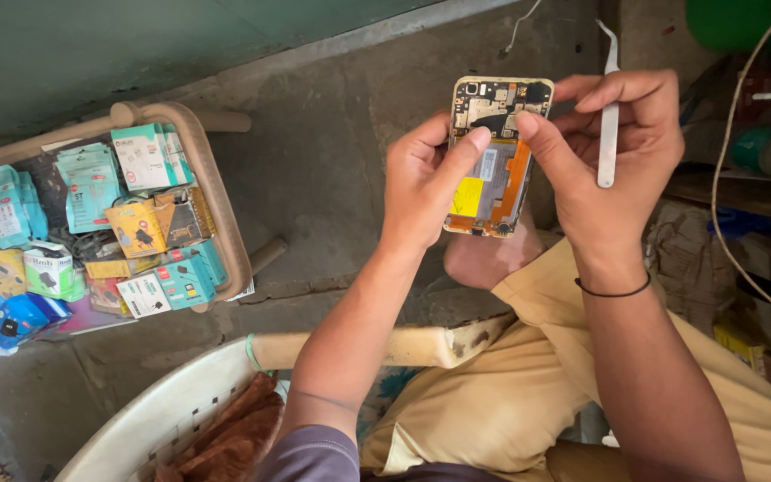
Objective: The person holds an opened smartphone with its battery and internal boards exposed and uses a metal pry tool and tweezers to work on components near the top edge of the device. They reposition the phone repeatedly and continue prying and adjusting internal parts while seated.
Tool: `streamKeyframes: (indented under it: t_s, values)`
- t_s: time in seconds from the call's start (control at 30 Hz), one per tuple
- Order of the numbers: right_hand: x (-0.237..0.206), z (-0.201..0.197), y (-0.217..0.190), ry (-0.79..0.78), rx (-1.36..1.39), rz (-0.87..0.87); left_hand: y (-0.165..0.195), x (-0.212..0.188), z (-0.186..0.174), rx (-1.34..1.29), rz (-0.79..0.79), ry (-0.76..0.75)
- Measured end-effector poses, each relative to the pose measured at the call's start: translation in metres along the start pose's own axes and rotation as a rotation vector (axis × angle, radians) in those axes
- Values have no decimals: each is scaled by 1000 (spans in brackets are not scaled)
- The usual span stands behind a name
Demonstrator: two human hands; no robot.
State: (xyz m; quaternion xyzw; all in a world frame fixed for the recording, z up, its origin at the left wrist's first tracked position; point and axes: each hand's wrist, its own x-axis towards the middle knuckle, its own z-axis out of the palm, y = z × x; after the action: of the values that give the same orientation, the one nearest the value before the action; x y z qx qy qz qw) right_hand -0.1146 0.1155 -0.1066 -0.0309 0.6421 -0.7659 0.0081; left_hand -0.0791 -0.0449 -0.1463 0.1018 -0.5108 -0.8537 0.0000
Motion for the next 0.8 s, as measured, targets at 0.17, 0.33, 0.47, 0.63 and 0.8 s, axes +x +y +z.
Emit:
streamKeyframes:
  t_s: [0.17,0.33,0.47,0.63,0.8]
  values:
    - [0,1,1,-14,-7,-16,-1,0,-1,-16,-5,5]
    - [2,2,-3,-19,-8,8,-3,0,-2,-54,-8,-7]
    - [3,0,-5,-48,-11,25,-5,1,-4,-167,-40,13]
    - [8,-13,0,-7,-21,1,-3,1,-1,-80,5,31]
    - [11,-41,13,-3,193,-72,6,-3,2,206,131,53]
